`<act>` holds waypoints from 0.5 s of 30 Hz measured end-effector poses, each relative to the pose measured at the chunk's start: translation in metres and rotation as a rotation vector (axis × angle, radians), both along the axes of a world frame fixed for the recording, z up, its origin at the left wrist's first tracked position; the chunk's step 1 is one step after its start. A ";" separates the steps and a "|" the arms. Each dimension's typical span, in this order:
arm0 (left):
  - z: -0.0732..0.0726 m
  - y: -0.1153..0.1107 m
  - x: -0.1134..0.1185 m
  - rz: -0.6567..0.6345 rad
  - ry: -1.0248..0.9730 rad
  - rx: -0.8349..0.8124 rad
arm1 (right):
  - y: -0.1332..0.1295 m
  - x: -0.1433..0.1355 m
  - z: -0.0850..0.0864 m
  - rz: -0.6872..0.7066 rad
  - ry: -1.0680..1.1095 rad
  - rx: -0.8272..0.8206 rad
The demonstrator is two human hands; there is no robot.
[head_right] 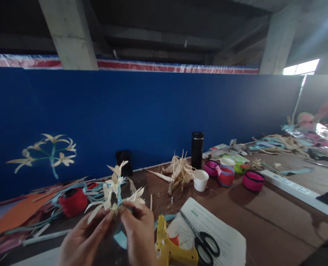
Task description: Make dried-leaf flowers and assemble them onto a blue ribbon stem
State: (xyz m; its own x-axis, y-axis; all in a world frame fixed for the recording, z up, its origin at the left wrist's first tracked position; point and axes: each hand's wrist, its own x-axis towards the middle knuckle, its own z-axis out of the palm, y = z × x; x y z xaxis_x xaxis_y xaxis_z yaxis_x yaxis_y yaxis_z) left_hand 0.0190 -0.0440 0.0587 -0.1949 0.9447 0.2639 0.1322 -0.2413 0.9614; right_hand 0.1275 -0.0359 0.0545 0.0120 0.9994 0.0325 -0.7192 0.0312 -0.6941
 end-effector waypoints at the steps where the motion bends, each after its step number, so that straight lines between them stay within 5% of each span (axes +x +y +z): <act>1: -0.002 0.000 -0.002 0.015 0.067 0.041 | -0.001 0.000 0.002 0.001 -0.002 -0.004; 8: -0.010 -0.002 -0.023 0.099 0.662 0.575 | 0.000 -0.002 -0.001 0.039 0.054 -0.067; 15: 0.009 0.003 -0.029 0.037 0.953 0.957 | 0.002 -0.002 -0.003 0.066 0.067 0.001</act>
State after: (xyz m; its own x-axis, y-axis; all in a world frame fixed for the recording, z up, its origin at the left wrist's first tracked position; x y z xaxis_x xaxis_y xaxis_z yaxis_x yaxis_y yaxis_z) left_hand -0.0100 -0.0414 0.0676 0.4107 0.3136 0.8562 0.6693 -0.7414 -0.0495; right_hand 0.1258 -0.0335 0.0510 -0.0513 0.9981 0.0350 -0.7645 -0.0167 -0.6444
